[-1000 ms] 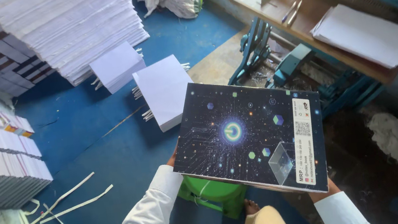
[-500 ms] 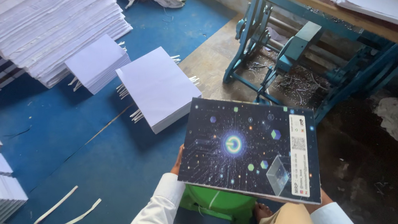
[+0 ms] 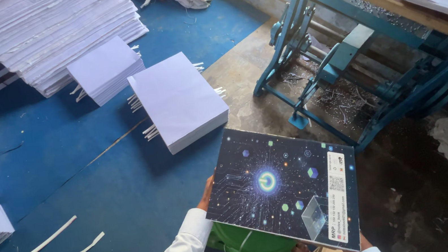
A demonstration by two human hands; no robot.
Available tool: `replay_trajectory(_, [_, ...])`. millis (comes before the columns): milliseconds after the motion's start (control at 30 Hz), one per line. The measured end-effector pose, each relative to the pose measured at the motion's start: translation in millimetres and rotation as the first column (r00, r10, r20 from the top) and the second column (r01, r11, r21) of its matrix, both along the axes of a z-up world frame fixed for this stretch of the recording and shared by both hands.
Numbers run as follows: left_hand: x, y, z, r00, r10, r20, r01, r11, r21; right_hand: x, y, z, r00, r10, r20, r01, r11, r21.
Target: The person stacks notebooks, writes on a cover sheet, and ties the notebook with string. They handle stacks of notebooks, a pen, and string to assemble and secure a single notebook unit.
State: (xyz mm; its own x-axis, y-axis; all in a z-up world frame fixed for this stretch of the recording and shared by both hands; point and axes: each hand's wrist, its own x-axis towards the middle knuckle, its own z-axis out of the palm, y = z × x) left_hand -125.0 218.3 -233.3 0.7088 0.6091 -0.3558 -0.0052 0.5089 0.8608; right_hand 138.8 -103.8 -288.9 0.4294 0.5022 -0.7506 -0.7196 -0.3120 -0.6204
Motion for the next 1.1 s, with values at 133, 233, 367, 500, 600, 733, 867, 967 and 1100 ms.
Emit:
replay_trajectory(133, [-3,1,-18,1.000,-0.016,0.012,0.016,1.000,-0.022,2,5,-5,1.000,0.004,0.000,-0.004,1.000,0.004])
replay_trajectory(233, [-5,2,-23,1.000,-0.007,-0.011,0.007,1.000,0.002,2,14,-9,1.000,0.005,-0.004,-0.005,1.000,0.013])
replay_trajectory(367, [1,5,-22,0.995,0.007,-0.098,-0.009,1.000,-0.025,8,28,-12,1.000,0.002,0.008,-0.002,1.000,0.030])
replay_trajectory(500, [4,6,-29,0.994,-0.002,-0.113,-0.007,0.996,-0.084,10,24,-8,1.000,-0.004,0.023,0.003,1.000,0.027])
replay_trajectory(600, [8,14,-34,0.991,-0.013,-0.132,0.006,0.999,-0.049,14,34,-5,1.000,0.013,0.028,-0.014,0.999,0.034])
replay_trajectory(733, [10,23,-32,0.987,-0.067,-0.146,0.046,0.989,-0.143,14,32,1,1.000,0.012,0.024,-0.012,1.000,0.027])
replay_trajectory(867, [12,18,-18,0.979,-0.074,-0.189,0.055,0.993,-0.108,14,37,5,1.000,0.018,0.024,-0.019,0.999,0.029])
replay_trajectory(967, [16,14,-2,0.975,-0.072,-0.208,0.062,0.997,-0.055,15,46,7,1.000,0.021,0.022,-0.022,0.999,0.035])
replay_trajectory(1100, [10,9,14,0.975,-0.119,-0.186,0.177,0.923,0.341,17,43,10,0.999,0.014,0.030,-0.015,1.000,0.028])
